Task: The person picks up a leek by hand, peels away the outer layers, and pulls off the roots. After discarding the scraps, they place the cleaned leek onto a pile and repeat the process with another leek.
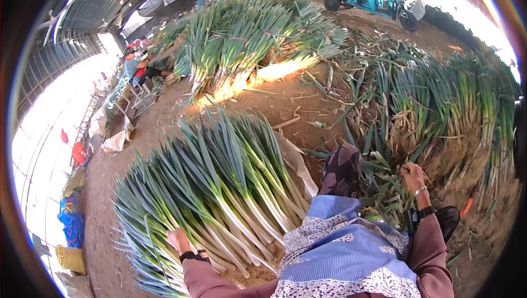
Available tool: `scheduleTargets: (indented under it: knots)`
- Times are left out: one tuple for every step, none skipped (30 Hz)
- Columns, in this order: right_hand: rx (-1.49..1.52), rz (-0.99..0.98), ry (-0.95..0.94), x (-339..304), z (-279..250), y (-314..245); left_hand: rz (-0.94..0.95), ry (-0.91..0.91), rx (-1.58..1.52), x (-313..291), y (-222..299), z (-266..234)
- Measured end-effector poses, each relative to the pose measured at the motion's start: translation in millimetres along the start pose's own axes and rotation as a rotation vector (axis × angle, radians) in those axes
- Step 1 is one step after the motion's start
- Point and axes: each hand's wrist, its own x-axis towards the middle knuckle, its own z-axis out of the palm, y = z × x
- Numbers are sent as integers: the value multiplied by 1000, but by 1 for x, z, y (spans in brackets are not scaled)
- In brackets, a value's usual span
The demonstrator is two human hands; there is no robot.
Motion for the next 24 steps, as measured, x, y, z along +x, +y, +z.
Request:
scheduleTargets:
  knots:
    - [7, -9, -29, 4, 6, -6, 95, -41, -209, 16, 7, 15]
    - [14, -11, -55, 9, 13, -12, 108, -44, -196, 77, -12, 59]
    - [158, -70, -139, 26, 38, -62, 643, 94, -251, 141, -33, -29]
    - [33, -10, -105, 24, 27, -45, 676, -69, -293, 83, 42, 53]
    - [-25, -24, -32, 20, 10, -9, 286, -397, -671, -9, 152, 92]
    - [-120, 16, -29, 23, 1, 0, 363, -535, -707, -79, 216, 86]
    - [-83, 79, -96, 30, -1, -5, 437, -641, -740, -126, 262, 74]
    - [-15, 93, -140, 40, 12, 17, 497, -759, -804, -164, 299, 70]
    - [42, 84, -100, 45, 12, -13, 542, -828, -849, -184, 324, 65]
    - [76, 124, -118, 50, 15, -9, 603, -937, -876, -230, 351, 62]
    - [43, 92, -85, 53, 18, -2, 627, -1000, -863, -273, 374, 64]
    - [48, 122, -129, 57, 20, 14, 671, -1193, -905, -315, 394, 67]
    - [72, 165, -138, 58, 21, 24, 703, -1372, -939, -351, 409, 74]
    - [83, 219, -164, 59, 21, 34, 710, -1410, -922, -384, 419, 87]
    - [99, 268, -195, 60, 23, 44, 669, -1560, -933, -413, 426, 103]
    - [99, 295, -193, 60, 26, 59, 615, -1706, -942, -440, 430, 116]
    - [111, 319, -184, 61, 30, 74, 610, -1725, -924, -464, 431, 127]
    - [124, 346, -177, 62, 35, 90, 533, -1832, -870, -488, 431, 139]
    - [128, 362, -182, 65, 39, 104, 455, -1927, -817, -506, 431, 152]
    - [170, 414, -172, 69, 45, 118, 447, -1934, -800, -519, 428, 165]
    - [214, 473, -162, 70, 51, 133, 389, -1975, -742, -530, 422, 180]
    - [195, 466, -91, 71, 61, 149, 327, -2015, -680, -536, 417, 194]
    - [197, 491, -101, 74, 71, 166, 313, -2025, -652, -538, 413, 210]
    - [217, 533, -50, 80, 79, 180, 279, -2023, -624, -535, 407, 221]
